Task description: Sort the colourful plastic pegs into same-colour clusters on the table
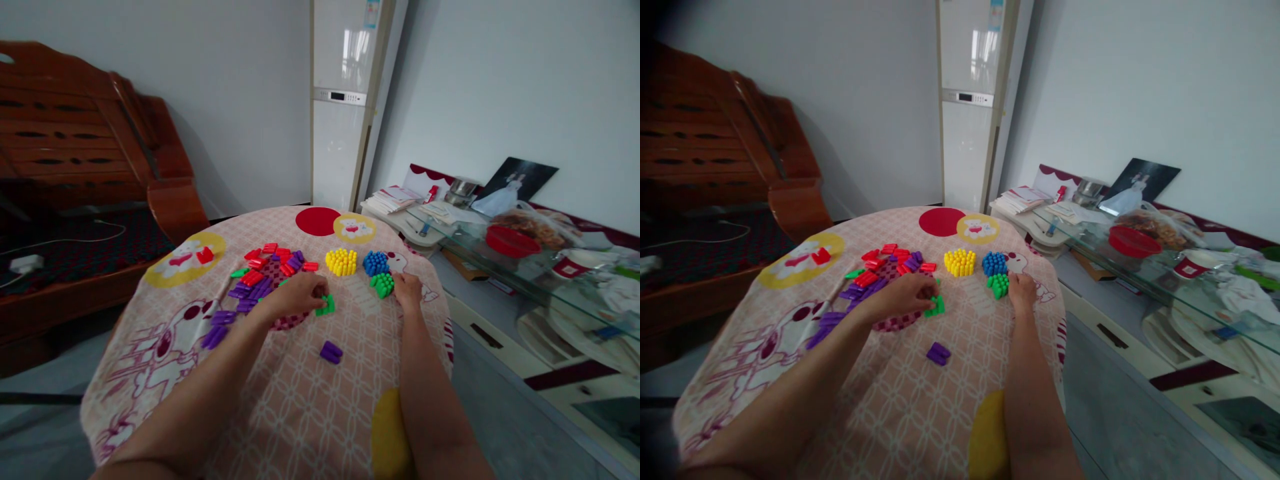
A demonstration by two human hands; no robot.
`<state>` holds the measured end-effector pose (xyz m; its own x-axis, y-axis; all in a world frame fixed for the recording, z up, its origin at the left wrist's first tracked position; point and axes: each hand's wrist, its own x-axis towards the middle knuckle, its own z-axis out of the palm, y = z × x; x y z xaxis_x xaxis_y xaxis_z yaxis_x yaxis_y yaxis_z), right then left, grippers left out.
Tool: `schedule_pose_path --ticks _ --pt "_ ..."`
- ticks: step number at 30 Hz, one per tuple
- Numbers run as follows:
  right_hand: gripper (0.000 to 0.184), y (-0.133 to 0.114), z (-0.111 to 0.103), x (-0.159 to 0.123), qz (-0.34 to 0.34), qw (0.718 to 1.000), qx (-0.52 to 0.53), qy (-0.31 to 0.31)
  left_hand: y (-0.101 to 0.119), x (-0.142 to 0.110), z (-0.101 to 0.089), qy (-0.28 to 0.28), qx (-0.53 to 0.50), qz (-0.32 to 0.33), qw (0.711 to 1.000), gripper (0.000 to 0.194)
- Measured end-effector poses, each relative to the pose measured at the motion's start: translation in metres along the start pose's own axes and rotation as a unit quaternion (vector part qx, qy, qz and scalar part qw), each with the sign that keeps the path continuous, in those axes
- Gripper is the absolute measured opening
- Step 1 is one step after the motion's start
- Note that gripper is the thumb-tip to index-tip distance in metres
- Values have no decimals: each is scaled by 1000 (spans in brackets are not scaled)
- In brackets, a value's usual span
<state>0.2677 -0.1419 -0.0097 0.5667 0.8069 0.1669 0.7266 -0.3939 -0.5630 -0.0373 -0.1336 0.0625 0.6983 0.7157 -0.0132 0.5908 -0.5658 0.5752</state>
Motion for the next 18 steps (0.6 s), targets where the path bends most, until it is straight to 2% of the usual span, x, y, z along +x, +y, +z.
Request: schedule_pose_path --ticks 3,5,9,14,18 --pt "47 -1 0 0 8 1000 -10 2 12 32 21 86 -41 -9 995 34" --pt "46 -2 0 0 2 1000 -16 3 20 55 40 128 -39 -28 991 35" --pt "46 0 1 0 -19 999 -22 14 34 88 69 147 -19 -62 987 32" --pt "45 1 2 1 -34 999 -35 19 49 102 82 154 -20 -89 984 28" --pt "45 0 1 0 -24 999 -38 11 51 100 91 157 -84 -95 979 39"
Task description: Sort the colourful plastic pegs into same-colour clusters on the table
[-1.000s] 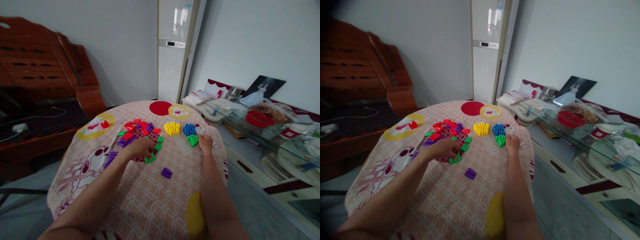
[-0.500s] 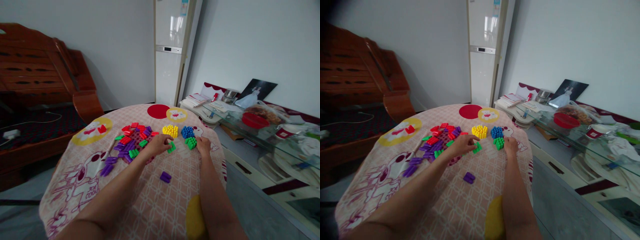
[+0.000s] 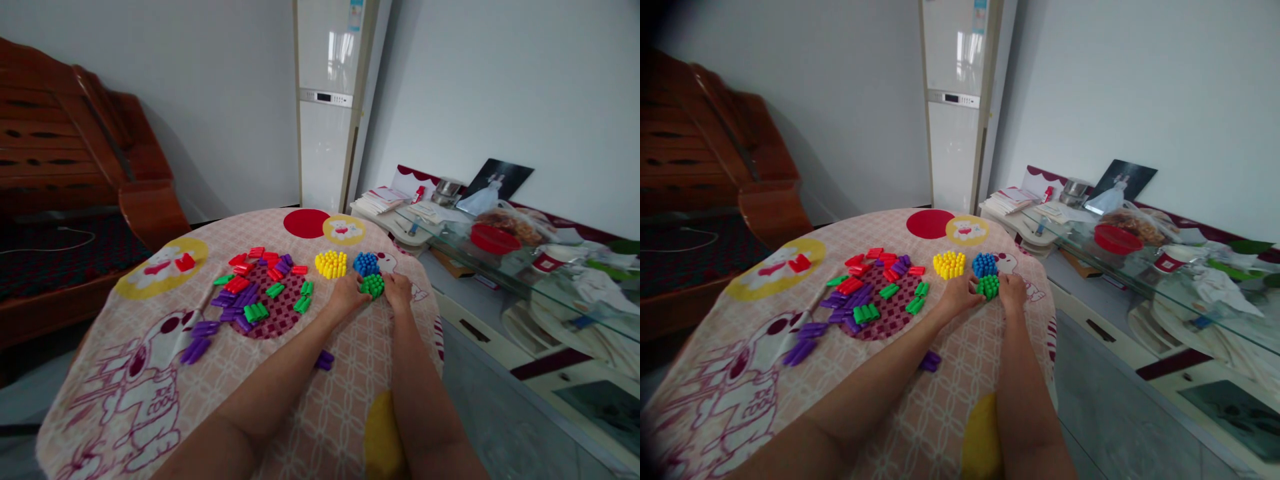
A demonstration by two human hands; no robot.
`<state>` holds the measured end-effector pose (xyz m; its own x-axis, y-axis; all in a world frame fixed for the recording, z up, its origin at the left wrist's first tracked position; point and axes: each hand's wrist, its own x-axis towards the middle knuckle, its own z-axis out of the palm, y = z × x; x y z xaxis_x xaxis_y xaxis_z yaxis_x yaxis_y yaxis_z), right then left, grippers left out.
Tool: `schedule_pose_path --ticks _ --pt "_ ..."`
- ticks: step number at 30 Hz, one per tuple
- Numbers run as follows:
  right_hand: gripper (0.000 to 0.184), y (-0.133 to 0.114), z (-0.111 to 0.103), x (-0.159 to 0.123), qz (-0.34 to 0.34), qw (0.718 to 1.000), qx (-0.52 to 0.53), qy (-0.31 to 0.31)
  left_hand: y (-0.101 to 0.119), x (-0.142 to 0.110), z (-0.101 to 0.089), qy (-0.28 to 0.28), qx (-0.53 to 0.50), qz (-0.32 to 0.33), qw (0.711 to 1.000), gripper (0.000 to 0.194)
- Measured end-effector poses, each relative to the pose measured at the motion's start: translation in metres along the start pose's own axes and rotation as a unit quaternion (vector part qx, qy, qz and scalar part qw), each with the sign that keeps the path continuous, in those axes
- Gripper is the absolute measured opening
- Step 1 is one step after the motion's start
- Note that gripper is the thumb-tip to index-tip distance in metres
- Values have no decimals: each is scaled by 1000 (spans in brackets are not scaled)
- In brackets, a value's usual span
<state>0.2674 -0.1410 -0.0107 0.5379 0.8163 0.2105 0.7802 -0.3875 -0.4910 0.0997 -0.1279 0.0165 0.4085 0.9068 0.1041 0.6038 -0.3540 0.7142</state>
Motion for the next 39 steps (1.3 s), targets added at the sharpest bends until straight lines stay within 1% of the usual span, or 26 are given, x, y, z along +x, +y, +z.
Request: schedule_pose_path --ticks 2,4,7,11,14,16,18,20,23,25,27,28,29,32,34,36,38,39 --pt "45 -1 -1 0 6 1000 -3 -4 -3 -2 4 -9 -30 -6 999 42" --pt "45 -2 -2 -1 9 1000 -6 -5 -8 -1 7 -15 -55 -10 998 41" --pt "46 -3 -3 -1 2 1000 -14 -3 -14 3 13 -16 -87 -15 996 39" --pt "47 -2 -3 -1 -6 1000 -16 -1 -18 7 21 -22 -117 -29 992 41" --pt "45 0 -2 0 -13 1000 -14 3 -16 5 22 -27 -125 -37 991 41" --pt "46 2 0 1 -13 1000 -11 3 -16 4 16 -32 -127 -35 991 39" --pt "47 3 1 2 -12 1000 -3 1 -16 3 3 -34 -118 -27 992 35" --pt "47 5 2 3 -6 1000 5 -2 -20 4 -17 -17 -82 -12 996 28" --pt "46 6 2 4 3 1000 9 -7 -30 6 -60 30 2 14 999 17" --pt "46 6 2 4 9 1000 15 -13 -41 6 -92 66 53 3 996 17" --pt "47 7 3 4 18 999 24 -20 -57 2 -124 114 111 -37 987 21" --pt "48 7 3 4 21 999 30 -23 -67 -1 -138 147 144 -71 976 24" --pt "49 7 3 4 23 999 36 -25 -78 -5 -150 167 172 -105 965 27" --pt "48 7 3 4 20 998 46 -27 -115 -21 -179 198 228 -207 931 34" --pt "48 6 3 4 20 999 42 -26 -138 -31 -190 198 240 -273 910 38" --pt "48 5 2 3 20 999 31 -21 -154 -39 -196 165 233 -324 902 39" --pt "47 3 0 2 21 999 19 -17 -163 -42 -200 136 222 -344 902 36" --pt "47 2 0 2 21 1000 15 -16 -166 -43 -201 132 217 -344 904 33"
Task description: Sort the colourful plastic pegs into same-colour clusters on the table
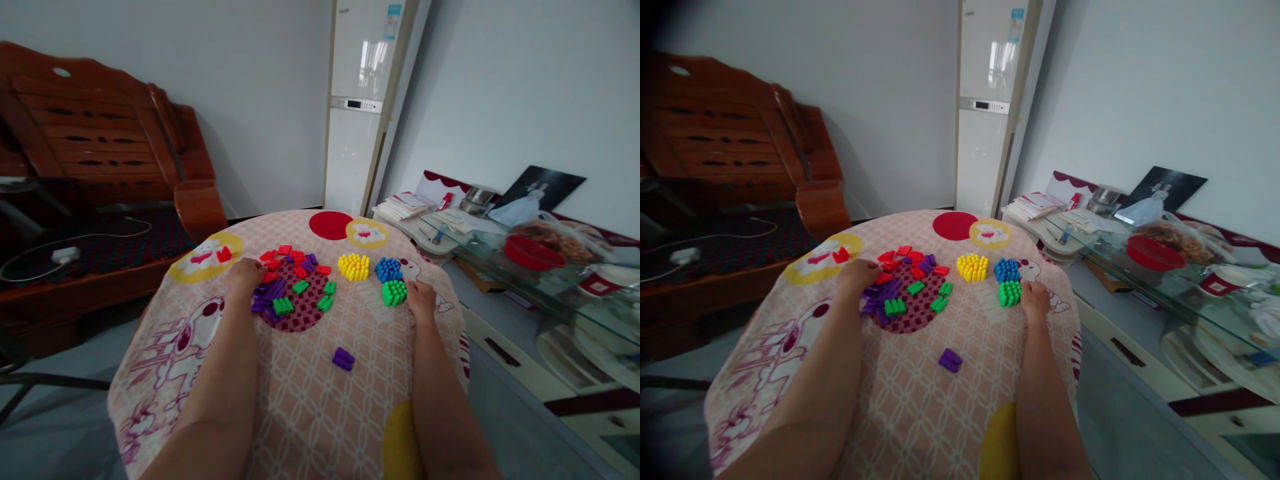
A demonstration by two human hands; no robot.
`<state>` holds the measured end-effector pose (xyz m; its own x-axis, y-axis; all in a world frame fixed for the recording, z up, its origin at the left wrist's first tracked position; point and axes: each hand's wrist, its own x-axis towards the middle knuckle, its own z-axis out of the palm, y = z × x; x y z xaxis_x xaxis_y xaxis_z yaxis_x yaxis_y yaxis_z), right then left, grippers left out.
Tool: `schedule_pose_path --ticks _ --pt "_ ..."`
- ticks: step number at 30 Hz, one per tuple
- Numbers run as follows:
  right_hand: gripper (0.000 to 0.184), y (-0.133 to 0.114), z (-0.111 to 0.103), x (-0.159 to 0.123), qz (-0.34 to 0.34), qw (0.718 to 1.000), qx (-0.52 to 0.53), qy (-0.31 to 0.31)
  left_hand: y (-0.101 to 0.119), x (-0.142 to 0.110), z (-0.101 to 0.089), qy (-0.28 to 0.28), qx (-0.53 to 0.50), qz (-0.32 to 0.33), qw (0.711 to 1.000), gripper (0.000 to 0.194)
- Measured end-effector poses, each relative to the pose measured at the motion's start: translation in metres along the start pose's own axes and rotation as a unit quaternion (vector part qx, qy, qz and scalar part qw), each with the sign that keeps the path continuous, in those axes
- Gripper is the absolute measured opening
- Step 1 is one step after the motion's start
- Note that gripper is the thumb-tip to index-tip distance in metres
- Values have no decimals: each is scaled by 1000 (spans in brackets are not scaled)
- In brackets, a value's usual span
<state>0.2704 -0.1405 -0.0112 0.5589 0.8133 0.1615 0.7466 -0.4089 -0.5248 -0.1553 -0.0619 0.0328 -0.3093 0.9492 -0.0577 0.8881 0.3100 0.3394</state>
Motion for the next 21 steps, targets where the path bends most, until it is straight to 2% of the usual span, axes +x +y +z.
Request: schedule_pose_path --ticks 8,13,16,18,21 --pt "47 0 2 0 3 1000 30 6 -5 9 2 4 -19 2 1000 32" --pt "51 6 6 4 1 998 60 14 1 2 -10 86 -30 -10 996 27" --pt "52 6 7 4 4 998 63 14 19 -7 -17 119 -131 39 984 29" --pt "52 6 6 4 6 998 64 13 41 -18 -15 87 -234 94 964 32" --pt "50 5 6 3 8 998 67 14 84 -45 1 -29 -328 201 923 31"
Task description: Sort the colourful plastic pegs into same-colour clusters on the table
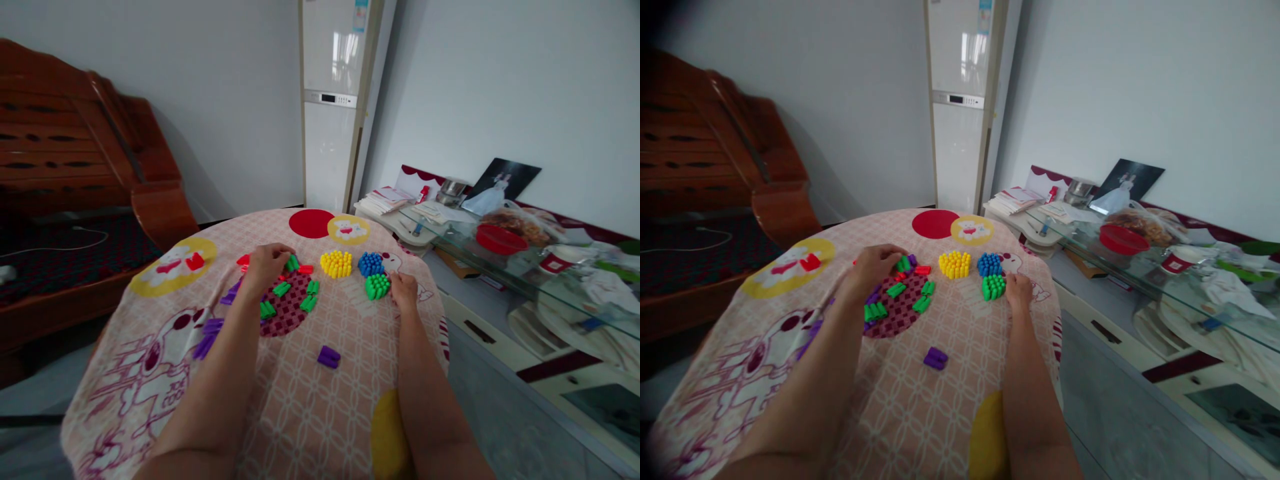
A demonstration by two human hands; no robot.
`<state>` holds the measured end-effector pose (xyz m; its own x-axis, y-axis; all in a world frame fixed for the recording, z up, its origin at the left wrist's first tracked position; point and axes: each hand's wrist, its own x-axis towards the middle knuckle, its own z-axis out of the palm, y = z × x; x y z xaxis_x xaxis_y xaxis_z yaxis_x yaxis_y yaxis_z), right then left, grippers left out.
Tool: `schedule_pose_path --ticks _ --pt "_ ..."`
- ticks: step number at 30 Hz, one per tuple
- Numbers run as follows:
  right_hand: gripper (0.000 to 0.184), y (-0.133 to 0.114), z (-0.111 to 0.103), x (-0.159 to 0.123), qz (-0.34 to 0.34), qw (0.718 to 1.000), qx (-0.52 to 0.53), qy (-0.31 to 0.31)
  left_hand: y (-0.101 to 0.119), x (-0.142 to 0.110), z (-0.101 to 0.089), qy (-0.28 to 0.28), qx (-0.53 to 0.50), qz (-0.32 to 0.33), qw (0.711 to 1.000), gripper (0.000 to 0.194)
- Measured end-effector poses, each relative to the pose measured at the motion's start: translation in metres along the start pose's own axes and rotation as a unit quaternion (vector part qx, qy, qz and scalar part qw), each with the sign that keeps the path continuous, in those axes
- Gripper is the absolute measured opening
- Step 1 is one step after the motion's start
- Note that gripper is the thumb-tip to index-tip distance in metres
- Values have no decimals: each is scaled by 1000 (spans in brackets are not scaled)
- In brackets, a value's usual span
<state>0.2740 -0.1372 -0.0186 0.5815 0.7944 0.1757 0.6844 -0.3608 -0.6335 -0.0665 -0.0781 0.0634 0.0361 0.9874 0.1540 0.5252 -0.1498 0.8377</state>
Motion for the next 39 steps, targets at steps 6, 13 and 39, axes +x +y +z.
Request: schedule_pose_path --ticks 6,13,39 --pt "50 2 1 2 -3 1000 17 9 40 -38 82 -315 -188 6 930 24" --pt "49 6 4 4 -2 999 38 20 26 -51 104 -401 -254 -29 880 25" --pt "30 -60 -26 -39 -155 915 288 -234 22 -46 125 -151 -233 124 953 26"
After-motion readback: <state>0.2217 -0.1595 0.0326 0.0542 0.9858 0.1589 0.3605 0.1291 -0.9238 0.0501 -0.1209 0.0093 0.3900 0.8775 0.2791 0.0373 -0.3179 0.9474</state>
